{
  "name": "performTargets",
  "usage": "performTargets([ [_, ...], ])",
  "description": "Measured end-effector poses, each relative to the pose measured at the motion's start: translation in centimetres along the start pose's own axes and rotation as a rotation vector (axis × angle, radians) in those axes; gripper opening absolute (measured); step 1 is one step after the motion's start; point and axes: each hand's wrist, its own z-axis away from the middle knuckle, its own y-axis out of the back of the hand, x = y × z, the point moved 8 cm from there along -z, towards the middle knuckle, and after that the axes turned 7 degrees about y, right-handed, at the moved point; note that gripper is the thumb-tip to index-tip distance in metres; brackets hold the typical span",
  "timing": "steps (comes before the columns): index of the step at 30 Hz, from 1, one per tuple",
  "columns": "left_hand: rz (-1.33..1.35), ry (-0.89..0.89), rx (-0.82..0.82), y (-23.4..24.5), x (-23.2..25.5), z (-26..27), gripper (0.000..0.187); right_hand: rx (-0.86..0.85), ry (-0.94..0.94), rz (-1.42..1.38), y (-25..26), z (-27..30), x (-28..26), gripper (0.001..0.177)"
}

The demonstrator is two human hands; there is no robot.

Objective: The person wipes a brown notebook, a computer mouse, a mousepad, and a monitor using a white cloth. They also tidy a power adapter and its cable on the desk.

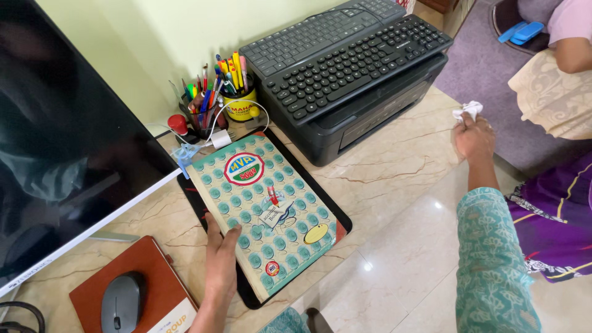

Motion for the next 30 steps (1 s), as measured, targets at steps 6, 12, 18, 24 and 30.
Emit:
performTargets([
  [6, -0.369, -0.189, 0.126, 0.1, -0.9, -0.1, 0.085, 0.036, -0.223, 0.038, 0.1, 0.8, -1.3, 0.061],
  [12, -0.503, -0.284, 0.155, -1.7, -1.0, 1.1, 0.089, 0.14, 0.103, 0.067, -0.8, 9.6, -10.4, 0.053],
  [18, -0.668, -0.383, 0.175, -2.2, -0.4, 2.0, 0.09, 0.151, 0.421, -0.174, 4.6, 21.7, -25.7, 0.051],
  [24, -0.825, -0.51, 0.143, -2.3, 0.1, 2.6, 0.091, -0.156, 0.154, -0.666, 9.5, 26.3, -32.7, 0.063],
  [30, -0.766, -0.486, 0.141, -0.6, 1.5, 2.7, 0.084, -0.053, 0.632, -0.662, 12.1, 33.4, -43.2, 0.061],
])
